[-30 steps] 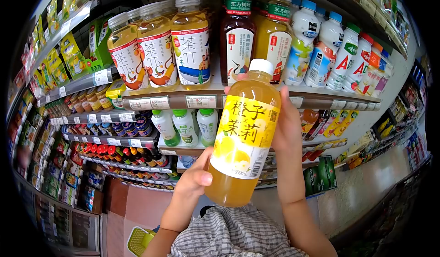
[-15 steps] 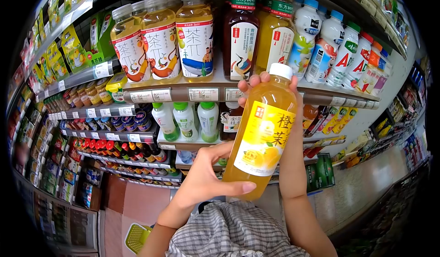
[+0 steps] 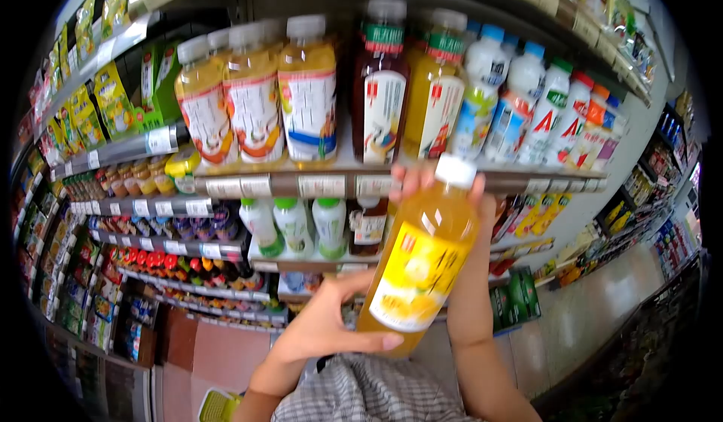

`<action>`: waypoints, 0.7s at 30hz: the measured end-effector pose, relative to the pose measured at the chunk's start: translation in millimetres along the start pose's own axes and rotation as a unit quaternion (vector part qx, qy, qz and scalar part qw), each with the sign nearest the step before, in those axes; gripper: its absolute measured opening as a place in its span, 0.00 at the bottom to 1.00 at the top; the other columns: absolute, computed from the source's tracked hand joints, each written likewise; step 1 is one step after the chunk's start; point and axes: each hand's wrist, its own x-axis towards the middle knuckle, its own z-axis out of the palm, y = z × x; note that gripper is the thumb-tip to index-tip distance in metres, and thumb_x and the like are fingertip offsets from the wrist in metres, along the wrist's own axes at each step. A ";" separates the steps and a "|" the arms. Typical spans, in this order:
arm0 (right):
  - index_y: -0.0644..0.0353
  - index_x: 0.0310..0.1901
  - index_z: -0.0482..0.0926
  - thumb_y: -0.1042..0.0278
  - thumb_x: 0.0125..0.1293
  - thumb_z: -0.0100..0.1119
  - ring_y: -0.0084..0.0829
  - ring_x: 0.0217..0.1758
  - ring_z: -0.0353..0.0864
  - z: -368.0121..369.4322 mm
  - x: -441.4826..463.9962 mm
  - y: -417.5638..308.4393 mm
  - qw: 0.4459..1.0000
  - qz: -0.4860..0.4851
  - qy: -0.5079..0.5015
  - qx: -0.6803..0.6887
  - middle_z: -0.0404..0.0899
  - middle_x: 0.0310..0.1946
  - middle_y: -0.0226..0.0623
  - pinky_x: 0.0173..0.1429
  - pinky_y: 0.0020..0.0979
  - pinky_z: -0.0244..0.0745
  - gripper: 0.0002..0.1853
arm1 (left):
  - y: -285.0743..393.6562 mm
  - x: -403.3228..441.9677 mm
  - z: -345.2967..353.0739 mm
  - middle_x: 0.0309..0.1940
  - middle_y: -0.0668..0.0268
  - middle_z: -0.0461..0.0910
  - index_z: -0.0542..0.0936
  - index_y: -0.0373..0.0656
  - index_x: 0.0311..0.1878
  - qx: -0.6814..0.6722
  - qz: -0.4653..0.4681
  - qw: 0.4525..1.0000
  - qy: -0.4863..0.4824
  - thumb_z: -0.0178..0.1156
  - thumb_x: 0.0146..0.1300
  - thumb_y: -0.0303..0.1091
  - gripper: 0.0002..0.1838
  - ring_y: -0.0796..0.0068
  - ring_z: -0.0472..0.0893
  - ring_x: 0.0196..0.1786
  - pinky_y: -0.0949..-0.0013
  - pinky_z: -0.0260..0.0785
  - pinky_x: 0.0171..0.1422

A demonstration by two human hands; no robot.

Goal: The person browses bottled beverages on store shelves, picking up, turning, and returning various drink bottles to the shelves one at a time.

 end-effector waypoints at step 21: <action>0.66 0.41 0.86 0.67 0.48 0.76 0.33 0.56 0.70 83.8 23.7 -38.6 0.884 -0.059 0.105 -0.452 0.83 0.41 0.37 0.63 0.36 0.62 0.18 | 0.2 20.6 27.0 0.49 0.55 0.75 0.68 0.38 0.60 0.355 0.154 0.882 0.268 0.77 0.44 0.43 0.41 0.55 0.74 0.53 0.57 0.62 0.57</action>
